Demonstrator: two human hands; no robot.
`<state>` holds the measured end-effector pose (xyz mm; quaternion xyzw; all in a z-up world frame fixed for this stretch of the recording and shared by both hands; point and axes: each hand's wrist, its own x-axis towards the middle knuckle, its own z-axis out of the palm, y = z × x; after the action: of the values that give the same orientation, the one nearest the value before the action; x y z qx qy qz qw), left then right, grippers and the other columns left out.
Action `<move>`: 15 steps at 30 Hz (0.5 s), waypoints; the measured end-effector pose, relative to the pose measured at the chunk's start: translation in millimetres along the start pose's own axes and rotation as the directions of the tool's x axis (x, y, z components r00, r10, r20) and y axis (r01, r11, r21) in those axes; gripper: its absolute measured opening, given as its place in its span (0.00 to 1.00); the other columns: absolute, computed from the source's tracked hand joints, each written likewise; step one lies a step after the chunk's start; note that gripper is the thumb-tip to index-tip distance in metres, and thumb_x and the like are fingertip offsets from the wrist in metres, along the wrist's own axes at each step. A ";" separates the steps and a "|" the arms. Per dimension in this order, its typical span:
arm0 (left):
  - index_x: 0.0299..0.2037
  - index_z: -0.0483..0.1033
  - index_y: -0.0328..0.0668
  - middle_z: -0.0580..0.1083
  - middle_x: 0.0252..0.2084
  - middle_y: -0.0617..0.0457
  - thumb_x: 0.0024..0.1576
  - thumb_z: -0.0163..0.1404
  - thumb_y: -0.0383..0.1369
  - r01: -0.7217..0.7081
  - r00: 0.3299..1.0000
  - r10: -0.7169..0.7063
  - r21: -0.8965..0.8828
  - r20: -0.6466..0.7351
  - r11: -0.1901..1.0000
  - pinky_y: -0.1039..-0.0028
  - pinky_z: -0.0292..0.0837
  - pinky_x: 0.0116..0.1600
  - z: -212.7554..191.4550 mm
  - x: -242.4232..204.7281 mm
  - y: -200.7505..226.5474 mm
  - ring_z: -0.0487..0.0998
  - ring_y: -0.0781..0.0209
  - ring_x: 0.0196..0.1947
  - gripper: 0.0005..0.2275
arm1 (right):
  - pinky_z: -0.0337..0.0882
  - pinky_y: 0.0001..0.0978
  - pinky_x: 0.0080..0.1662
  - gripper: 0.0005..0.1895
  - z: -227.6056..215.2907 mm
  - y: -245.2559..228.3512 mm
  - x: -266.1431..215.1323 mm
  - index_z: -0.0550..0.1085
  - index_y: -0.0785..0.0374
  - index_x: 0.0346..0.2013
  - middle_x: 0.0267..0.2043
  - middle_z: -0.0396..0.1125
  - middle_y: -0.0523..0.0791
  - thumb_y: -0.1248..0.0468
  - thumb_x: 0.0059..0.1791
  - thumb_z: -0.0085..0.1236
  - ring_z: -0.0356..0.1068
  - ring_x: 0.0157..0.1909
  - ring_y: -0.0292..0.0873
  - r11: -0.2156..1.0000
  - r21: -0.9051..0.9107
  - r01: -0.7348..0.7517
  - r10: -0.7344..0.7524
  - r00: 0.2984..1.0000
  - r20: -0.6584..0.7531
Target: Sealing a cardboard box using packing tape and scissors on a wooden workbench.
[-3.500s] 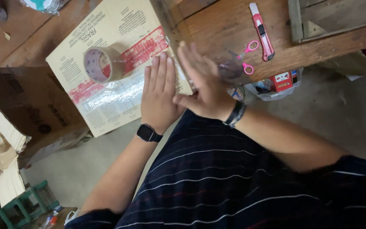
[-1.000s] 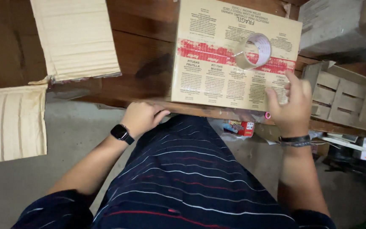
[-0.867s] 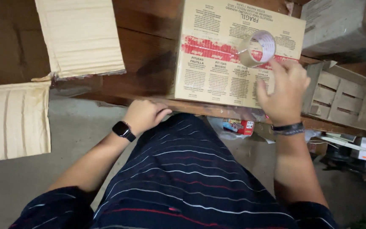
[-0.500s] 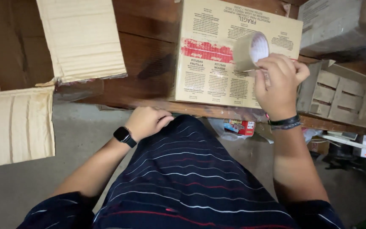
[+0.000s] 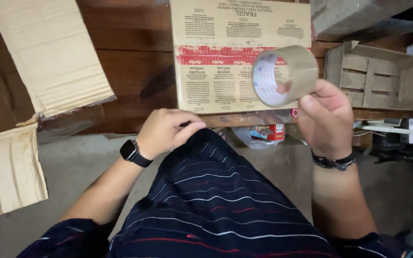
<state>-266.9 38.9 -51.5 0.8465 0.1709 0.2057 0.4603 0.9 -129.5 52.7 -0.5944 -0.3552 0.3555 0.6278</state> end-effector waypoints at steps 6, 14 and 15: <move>0.38 0.85 0.47 0.83 0.37 0.59 0.62 0.53 0.40 -0.091 0.995 0.087 -0.099 -0.042 0.991 0.76 0.75 0.34 12.8 16.9 8.8 0.82 0.63 0.29 0.10 | 0.67 0.40 0.69 0.11 -16.3 -10.8 -10.0 0.79 0.57 0.56 0.53 0.77 0.39 0.65 0.60 0.53 0.74 0.59 0.40 0.847 0.529 -0.049 -0.095 0.966 0.241; 0.44 0.82 0.45 0.83 0.43 0.54 0.62 0.53 0.37 -0.105 0.992 0.096 -0.108 -0.082 0.989 0.76 0.76 0.37 35.7 27.2 37.9 0.83 0.60 0.36 0.08 | 0.59 0.43 0.73 0.34 -23.3 -25.1 -25.7 0.64 0.55 0.72 0.75 0.62 0.45 0.59 0.51 0.59 0.60 0.78 0.48 0.783 0.622 0.013 0.175 0.955 -0.241; 0.45 0.82 0.44 0.83 0.44 0.54 0.62 0.53 0.37 -0.082 0.994 0.071 -0.136 -0.079 0.987 0.76 0.76 0.38 39.4 28.7 42.3 0.84 0.61 0.36 0.09 | 0.59 0.44 0.73 0.38 -21.7 -28.5 -25.9 0.62 0.57 0.73 0.74 0.61 0.47 0.59 0.47 0.61 0.60 0.76 0.48 0.785 0.619 0.017 0.189 0.946 -0.265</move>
<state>-218.1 2.8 -29.5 0.8101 0.1403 0.2657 0.5034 7.6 -163.9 79.7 -0.4227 -0.0886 0.3812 0.8174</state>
